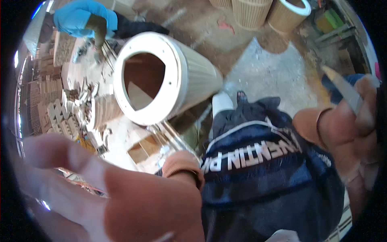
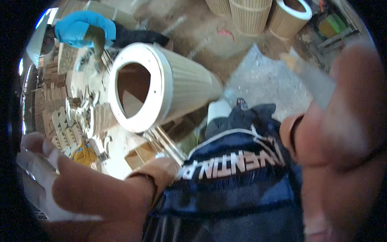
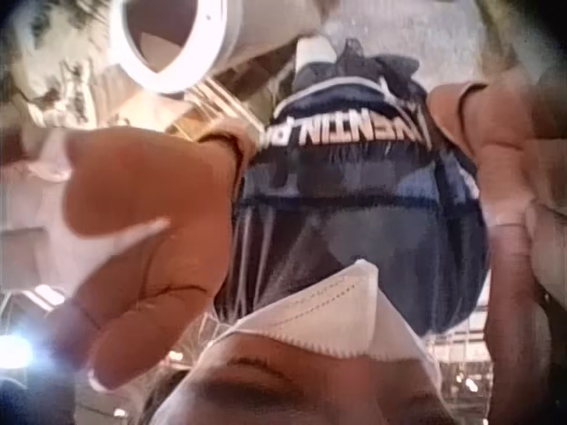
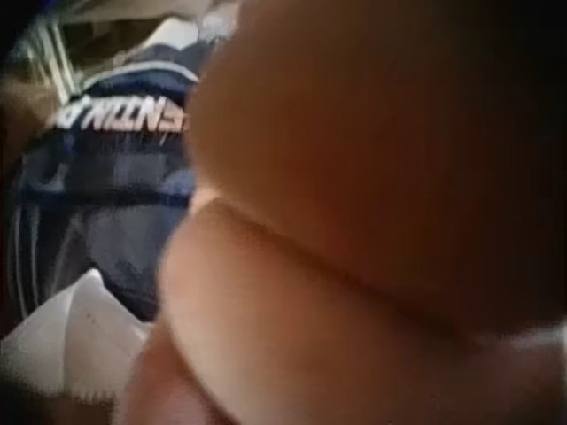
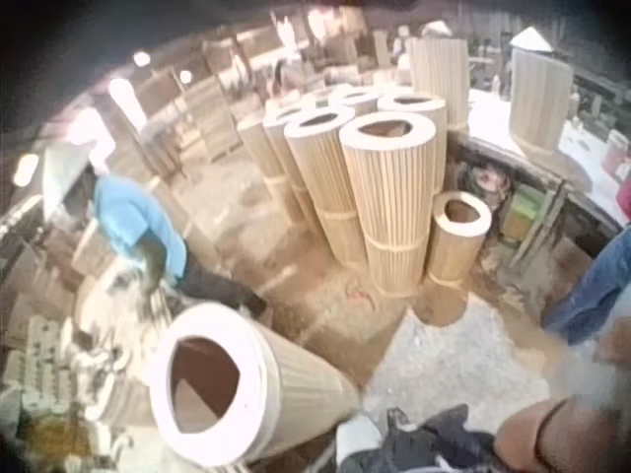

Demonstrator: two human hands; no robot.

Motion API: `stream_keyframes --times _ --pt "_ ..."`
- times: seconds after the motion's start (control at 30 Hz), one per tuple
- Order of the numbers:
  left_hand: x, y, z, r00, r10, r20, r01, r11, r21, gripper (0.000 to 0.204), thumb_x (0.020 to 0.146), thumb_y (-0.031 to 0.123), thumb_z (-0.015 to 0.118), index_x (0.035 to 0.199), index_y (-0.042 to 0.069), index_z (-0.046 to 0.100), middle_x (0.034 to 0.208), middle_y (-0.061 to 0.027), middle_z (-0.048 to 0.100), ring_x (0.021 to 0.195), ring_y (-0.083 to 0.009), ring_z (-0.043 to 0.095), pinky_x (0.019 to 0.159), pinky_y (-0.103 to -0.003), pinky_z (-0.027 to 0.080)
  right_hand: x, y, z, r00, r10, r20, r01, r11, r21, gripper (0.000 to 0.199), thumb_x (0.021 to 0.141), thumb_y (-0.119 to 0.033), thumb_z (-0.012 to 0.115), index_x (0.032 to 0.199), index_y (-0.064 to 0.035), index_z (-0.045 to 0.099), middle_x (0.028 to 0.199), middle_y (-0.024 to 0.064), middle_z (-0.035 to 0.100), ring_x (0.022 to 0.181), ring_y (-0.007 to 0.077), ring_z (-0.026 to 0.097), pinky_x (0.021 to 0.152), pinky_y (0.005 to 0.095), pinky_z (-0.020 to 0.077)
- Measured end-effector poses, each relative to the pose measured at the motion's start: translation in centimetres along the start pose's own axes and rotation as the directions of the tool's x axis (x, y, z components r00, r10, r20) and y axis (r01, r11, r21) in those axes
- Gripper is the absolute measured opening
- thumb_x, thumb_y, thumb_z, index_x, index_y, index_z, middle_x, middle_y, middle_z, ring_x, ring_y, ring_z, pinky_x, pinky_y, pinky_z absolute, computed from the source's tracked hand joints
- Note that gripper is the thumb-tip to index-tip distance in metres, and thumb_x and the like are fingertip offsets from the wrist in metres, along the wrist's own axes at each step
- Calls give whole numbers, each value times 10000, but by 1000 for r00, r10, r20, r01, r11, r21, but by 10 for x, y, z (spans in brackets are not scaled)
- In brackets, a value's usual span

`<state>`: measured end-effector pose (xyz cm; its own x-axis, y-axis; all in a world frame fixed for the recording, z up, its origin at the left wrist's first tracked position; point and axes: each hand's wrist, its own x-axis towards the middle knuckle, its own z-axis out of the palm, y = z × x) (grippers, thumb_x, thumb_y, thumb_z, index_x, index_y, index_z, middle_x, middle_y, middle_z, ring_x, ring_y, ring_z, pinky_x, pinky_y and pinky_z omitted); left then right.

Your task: Applying glue and assembling wooden slats onto a circular frame for a large cylindrical object.

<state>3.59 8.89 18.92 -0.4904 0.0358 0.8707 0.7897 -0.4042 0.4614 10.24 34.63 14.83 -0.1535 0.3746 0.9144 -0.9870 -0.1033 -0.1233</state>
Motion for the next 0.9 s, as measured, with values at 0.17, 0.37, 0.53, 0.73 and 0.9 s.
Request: stream_keyframes --times 0.17,0.37,0.53,0.73,0.9 --pt "12 -6 -1 999 11 -49 -14 999 -47 406 1005 348 445 961 -18 613 1122 -170 596 1149 -259 533 979 -389 405 5 -6 6 994 -109 27 108 993 38 470 756 -434 617 1054 -81 532 684 -49 423 571 71 352 537 242 261" --pt "13 -8 0 999 4 -45 -6 999 -41 405 998 364 451 989 -11 605 1147 -173 578 1167 -263 515 991 -394 389 8 -6 10 987 -160 -25 161 985 63 469 762 -431 615 1059 -78 532 682 -49 422 570 71 352 535 242 260" --pt "12 -7 -1 998 9 -58 -13 998 -59 408 991 377 456 1012 -4 597 1168 -175 564 1182 -266 501 1001 -399 376 8 -10 12 982 -190 -10 190 980 64 468 767 -429 613 1064 -75 533 681 -49 422 568 70 351 534 242 260" --pt "7 -8 -7 998 -16 -62 12 998 -60 414 984 393 461 1040 3 589 1194 -178 546 1200 -269 484 1013 -404 360 7 -12 16 981 -195 -10 195 979 66 467 773 -426 610 1069 -72 534 679 -49 421 567 69 351 532 242 259" --pt "2 -2 -9 997 -13 -77 7 997 -75 422 978 406 466 1063 10 581 1215 -180 531 1214 -273 470 1023 -408 347 4 -16 22 979 -204 -8 204 977 69 467 778 -424 608 1073 -70 535 678 -49 420 565 68 350 530 242 258"
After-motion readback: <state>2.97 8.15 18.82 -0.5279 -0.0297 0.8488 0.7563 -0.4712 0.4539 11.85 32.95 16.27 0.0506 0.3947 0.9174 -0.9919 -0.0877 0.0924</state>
